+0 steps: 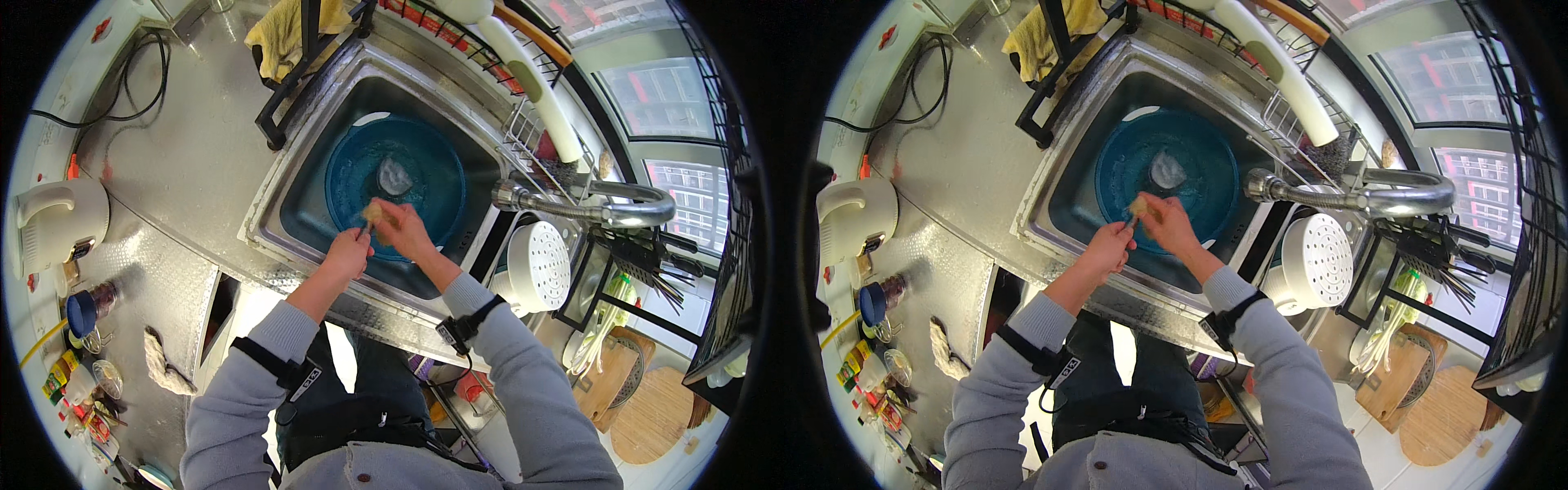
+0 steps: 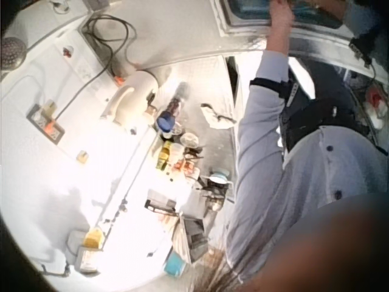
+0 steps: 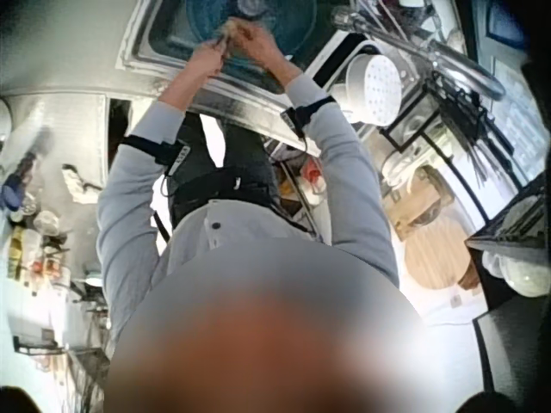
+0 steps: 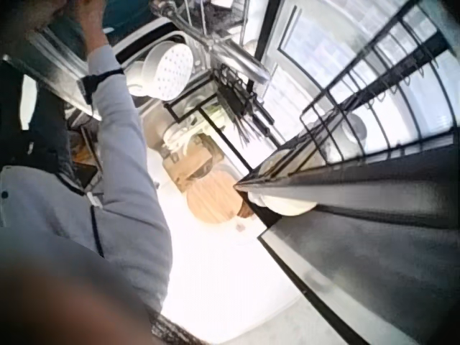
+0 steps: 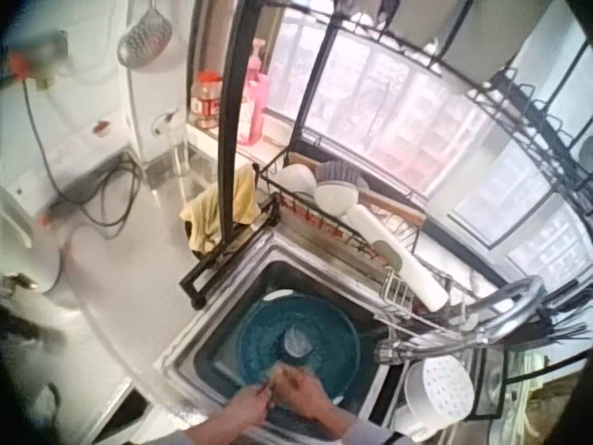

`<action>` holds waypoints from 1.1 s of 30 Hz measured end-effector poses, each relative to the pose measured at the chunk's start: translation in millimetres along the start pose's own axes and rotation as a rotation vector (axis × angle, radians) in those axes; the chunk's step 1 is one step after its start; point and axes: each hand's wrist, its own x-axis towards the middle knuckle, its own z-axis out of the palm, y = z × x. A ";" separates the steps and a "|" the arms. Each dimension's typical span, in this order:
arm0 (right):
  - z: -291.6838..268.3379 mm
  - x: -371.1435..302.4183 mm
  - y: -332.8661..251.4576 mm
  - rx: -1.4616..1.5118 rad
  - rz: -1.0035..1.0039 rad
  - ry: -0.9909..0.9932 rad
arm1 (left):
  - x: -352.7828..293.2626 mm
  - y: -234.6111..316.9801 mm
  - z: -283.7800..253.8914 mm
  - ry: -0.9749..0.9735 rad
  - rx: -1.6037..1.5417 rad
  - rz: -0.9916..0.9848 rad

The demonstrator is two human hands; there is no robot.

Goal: The person washes a white colander, a metal ladle, and a blue plastic basin in a kitchen sink using a sponge and running water. The person scrubs each item, rinses them, and places the colander on the counter.

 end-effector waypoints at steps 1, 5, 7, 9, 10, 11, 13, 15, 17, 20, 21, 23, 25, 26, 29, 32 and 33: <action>-4.5 2.4 -1.2 -0.056 0.023 0.038 | -5.8 -0.7 3.3 -0.014 0.025 0.024; -2.3 -0.3 -3.9 -0.066 0.027 0.126 | -25.8 3.7 8.0 0.004 0.129 0.114; 3.7 -8.7 -7.7 -0.031 0.026 0.014 | -29.6 9.7 7.8 0.041 0.101 0.165; 4.7 -12.0 -13.0 0.103 0.001 0.119 | -30.1 11.5 8.6 0.042 0.087 0.149; 3.4 -13.0 -16.0 0.146 0.013 0.074 | -29.0 10.5 9.2 0.049 0.065 0.137; 2.2 -11.2 -19.7 0.364 0.071 0.088 | -28.0 6.8 11.3 0.057 0.146 0.145; -0.4 -9.2 -26.4 0.590 0.332 0.144 | -23.6 -4.1 16.4 0.101 0.298 0.173; 1.7 -10.7 -31.2 0.782 0.508 0.231 | -14.9 -12.8 16.2 0.119 0.346 0.169; 9.8 -18.3 -33.1 0.782 0.611 0.138 | -5.7 -17.4 13.7 0.136 0.452 0.182; 23.5 -34.4 -29.8 0.805 0.683 0.137 | -4.1 -20.6 16.0 0.134 0.658 0.306; 24.8 -37.2 -27.6 0.827 0.655 0.111 | -10.3 -25.1 22.7 0.118 0.702 0.403; 20.7 -39.3 -23.5 0.879 0.588 0.079 | -19.7 -25.3 36.5 0.039 0.703 0.360; 8.0 -37.5 -20.9 0.957 0.464 0.103 | -25.5 -21.1 47.5 -0.109 0.580 0.117; -0.4 -36.9 -20.6 0.965 0.521 0.067 | -24.0 -15.6 48.9 -0.088 0.651 0.129; -25.1 -42.2 -24.8 1.036 0.521 -0.031 | -13.8 -3.3 45.0 0.062 0.722 0.349; -44.1 -58.1 -31.2 1.027 0.558 -0.039 | 5.4 7.1 46.4 0.438 0.287 0.356; -49.2 -63.4 -32.5 1.016 0.593 -0.075 | 8.8 9.1 46.3 0.284 0.211 0.275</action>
